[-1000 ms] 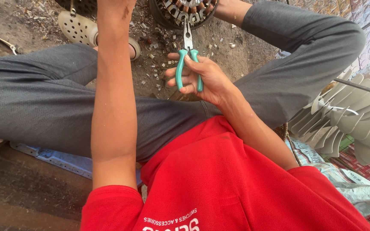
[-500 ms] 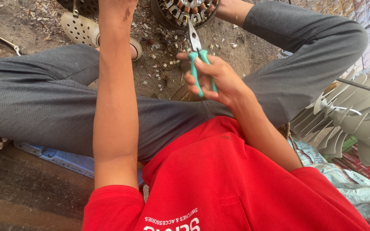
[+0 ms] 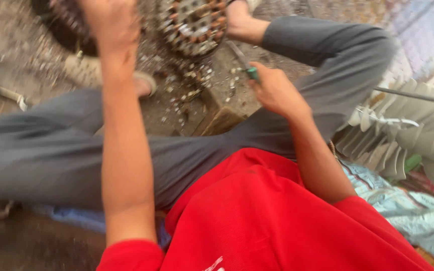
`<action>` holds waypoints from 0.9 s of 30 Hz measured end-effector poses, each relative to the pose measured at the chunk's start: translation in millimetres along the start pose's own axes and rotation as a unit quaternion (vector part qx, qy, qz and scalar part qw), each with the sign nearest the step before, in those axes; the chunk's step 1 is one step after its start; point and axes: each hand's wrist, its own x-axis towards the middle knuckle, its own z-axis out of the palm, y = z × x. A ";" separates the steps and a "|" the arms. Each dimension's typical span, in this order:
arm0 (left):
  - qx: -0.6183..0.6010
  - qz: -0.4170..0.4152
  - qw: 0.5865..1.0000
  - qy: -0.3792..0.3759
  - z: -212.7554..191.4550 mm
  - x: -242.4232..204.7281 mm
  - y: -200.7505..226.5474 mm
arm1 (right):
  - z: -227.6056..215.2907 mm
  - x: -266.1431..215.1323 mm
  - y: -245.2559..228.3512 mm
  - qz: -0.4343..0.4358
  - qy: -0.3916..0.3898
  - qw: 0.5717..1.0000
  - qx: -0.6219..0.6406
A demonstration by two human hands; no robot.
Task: The person sits cross-legged on the floor and uses pliers to pull copper windings from a circular stator component. They repeatedly grip and extract individual coils, dropping the removed pieces onto the floor.
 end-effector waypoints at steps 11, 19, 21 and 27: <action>-0.004 -0.021 0.999 -0.030 51.5 6.7 -26.5 | 0.0 25.0 4.2 0.093 -0.082 0.991 0.059; 0.101 -0.038 0.994 -0.004 78.0 -11.8 -52.0 | -31.8 21.7 -8.3 -0.081 0.028 0.996 0.002; 0.123 -0.017 0.992 0.003 84.8 -14.9 -53.6 | -37.8 20.4 -10.4 -0.070 0.032 0.996 0.039; 0.129 -0.099 0.987 -0.017 94.5 -7.2 -83.5 | -39.3 22.8 -12.8 -0.147 0.083 0.985 -0.022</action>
